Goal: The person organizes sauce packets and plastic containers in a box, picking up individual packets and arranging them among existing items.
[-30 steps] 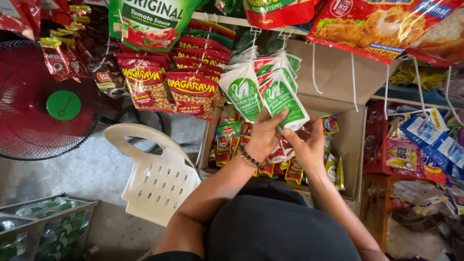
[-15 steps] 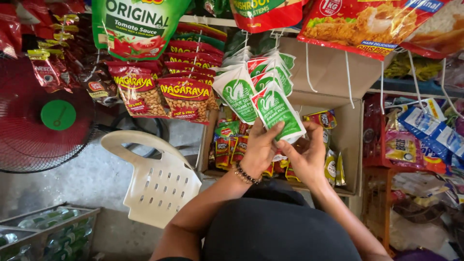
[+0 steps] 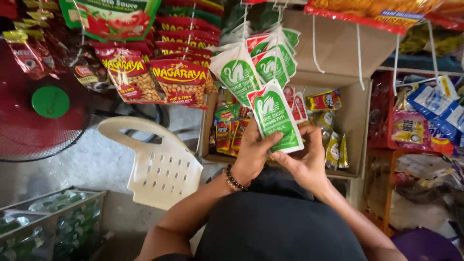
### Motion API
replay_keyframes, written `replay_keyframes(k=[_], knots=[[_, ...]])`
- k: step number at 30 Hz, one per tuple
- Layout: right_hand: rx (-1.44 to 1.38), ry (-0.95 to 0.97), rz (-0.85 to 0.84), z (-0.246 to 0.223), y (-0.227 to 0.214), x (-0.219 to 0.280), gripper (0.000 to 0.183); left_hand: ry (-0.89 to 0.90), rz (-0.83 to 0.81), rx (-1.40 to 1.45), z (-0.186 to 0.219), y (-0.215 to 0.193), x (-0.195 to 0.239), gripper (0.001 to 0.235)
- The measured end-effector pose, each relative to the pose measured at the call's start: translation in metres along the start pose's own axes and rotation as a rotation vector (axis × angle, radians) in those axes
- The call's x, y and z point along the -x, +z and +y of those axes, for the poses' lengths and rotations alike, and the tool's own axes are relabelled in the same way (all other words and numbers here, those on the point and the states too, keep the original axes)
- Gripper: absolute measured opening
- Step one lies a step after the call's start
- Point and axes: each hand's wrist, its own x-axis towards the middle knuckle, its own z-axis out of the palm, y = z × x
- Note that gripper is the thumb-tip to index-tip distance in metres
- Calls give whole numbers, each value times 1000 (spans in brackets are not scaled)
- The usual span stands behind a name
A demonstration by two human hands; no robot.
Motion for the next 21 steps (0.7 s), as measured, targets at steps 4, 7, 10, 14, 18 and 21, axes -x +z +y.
replay_keyframes(k=[4,7,10,14,18,21], knots=[[-92,59,-47,9,0,0,63,27,-11,-107,14,-2,3,50],[13,-18,-129,34,2,3,63,26,37,-172,-8,-29,9,50],[-160,342,-118,73,4,-1,53,15,130,-248,-40,-69,7,47],[-268,693,-145,146,8,-19,46,-21,261,-348,-97,-142,-4,43],[-396,1147,-94,230,11,-36,42,-114,404,-367,-170,-223,-27,47],[-479,1056,-200,341,6,-45,39,-191,478,-417,-196,-263,-40,37]])
